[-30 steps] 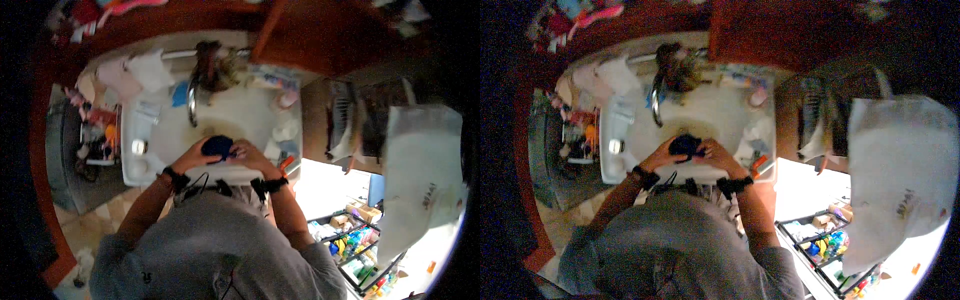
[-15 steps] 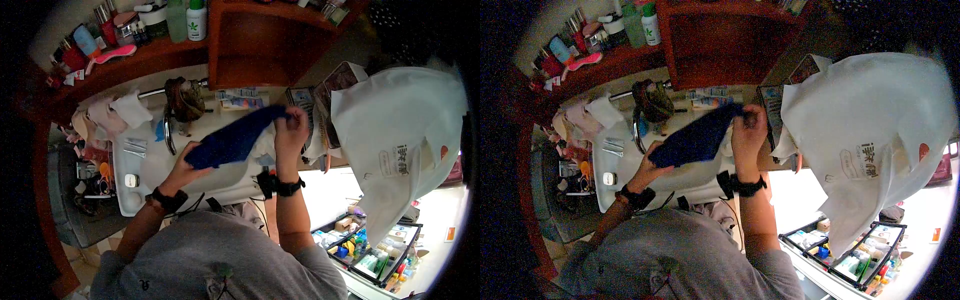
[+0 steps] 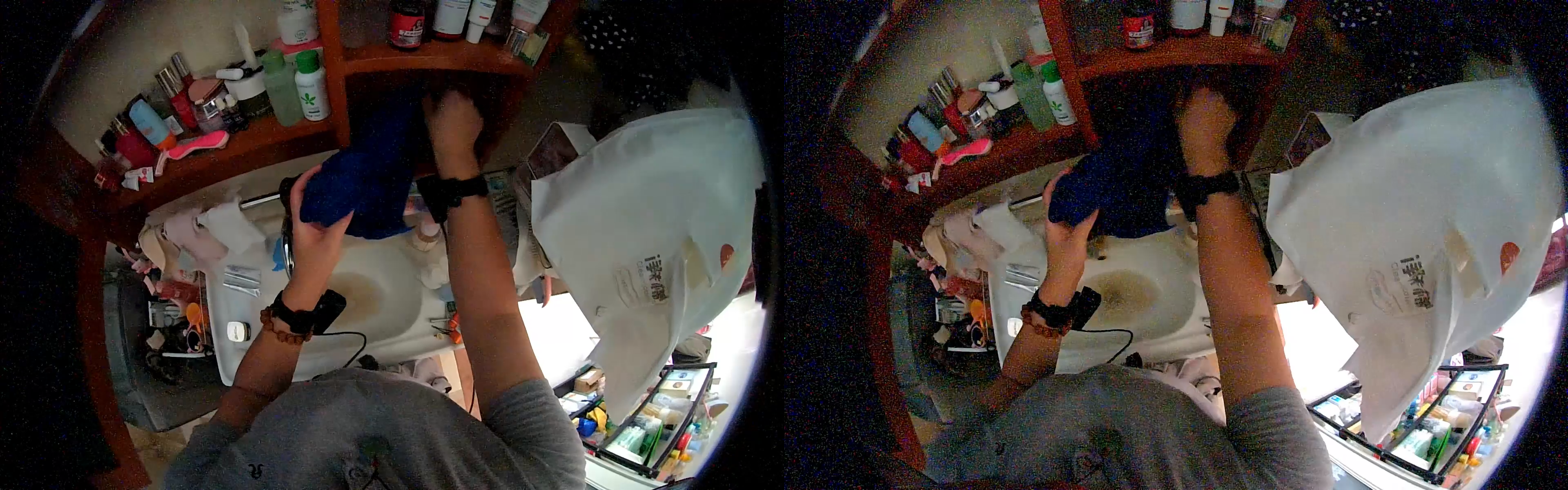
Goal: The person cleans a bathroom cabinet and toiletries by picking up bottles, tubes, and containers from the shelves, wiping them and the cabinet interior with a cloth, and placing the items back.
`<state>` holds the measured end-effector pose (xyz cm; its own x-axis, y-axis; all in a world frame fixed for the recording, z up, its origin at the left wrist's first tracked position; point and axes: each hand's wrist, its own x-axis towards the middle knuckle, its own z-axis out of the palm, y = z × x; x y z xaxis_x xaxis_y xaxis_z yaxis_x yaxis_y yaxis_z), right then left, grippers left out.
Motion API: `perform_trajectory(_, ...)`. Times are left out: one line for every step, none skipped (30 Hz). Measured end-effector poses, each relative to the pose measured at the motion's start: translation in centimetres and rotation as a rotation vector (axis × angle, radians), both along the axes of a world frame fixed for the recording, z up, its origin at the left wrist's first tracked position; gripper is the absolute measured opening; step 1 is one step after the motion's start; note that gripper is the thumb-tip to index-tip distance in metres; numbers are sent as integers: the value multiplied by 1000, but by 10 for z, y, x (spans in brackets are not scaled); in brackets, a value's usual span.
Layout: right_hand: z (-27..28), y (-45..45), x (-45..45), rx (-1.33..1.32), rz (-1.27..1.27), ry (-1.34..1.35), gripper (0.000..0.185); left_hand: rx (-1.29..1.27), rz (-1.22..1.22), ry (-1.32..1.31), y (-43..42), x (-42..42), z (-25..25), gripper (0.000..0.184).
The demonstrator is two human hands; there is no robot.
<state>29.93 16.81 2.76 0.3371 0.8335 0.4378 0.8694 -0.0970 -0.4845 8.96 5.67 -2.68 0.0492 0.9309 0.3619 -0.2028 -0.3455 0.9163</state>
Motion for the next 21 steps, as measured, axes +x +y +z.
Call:
perform_trajectory(-11,5,-3,-139,18,114,31,-14,9,-18,0,-2,1,72)
perform_trajectory(-39,15,-8,-119,191,182,32,32,23,23,1,-4,-3,73)
perform_trajectory(-60,25,-18,-94,365,247,33,81,37,61,3,-5,-10,74)
perform_trajectory(-60,7,-39,-141,461,362,34,130,52,99,5,-6,-14,75)
perform_trajectory(-57,-3,-53,-359,580,431,43,118,71,110,4,-6,-15,75)
perform_trajectory(-76,-2,-64,-263,598,624,49,107,87,123,3,-7,-17,76)
perform_trajectory(-88,-4,-77,-160,623,811,55,97,100,137,5,-7,-18,77)
perform_trajectory(-94,3,-77,-168,685,1076,58,94,92,131,7,-8,-19,78)
perform_trajectory(-89,4,-79,-143,729,1178,57,90,84,126,10,-11,-20,79)
perform_trajectory(-75,0,-81,-118,772,1280,57,83,76,120,11,-12,-21,79)
perform_trajectory(-61,-3,-84,-93,814,1381,57,87,97,138,11,-11,-20,79)
perform_trajectory(-49,-2,-86,-2,866,1302,57,92,117,155,9,-10,-16,80)
perform_trajectory(-35,1,-87,87,916,1218,56,98,138,172,8,-9,-11,80)
perform_trajectory(-24,4,-87,176,967,1130,56,144,164,202,9,-8,-3,79)
perform_trajectory(-14,3,-84,149,988,1093,56,189,192,231,8,-7,6,79)
perform_trajectory(-7,1,-80,121,1010,1056,56,205,181,233,9,-8,9,78)
perform_trajectory(-4,-1,-78,93,1032,1018,56,220,169,234,10,-8,11,77)
perform_trajectory(-9,0,-79,85,1010,1049,56,211,116,204,13,-9,10,77)
perform_trajectory(-19,3,-83,76,992,1078,56,203,68,172,16,-10,9,76)
perform_trajectory(-30,4,-86,62,973,1108,55,147,57,150,15,-9,6,76)
perform_trajectory(-43,3,-87,-17,960,1172,55,89,44,130,13,-9,-1,76)
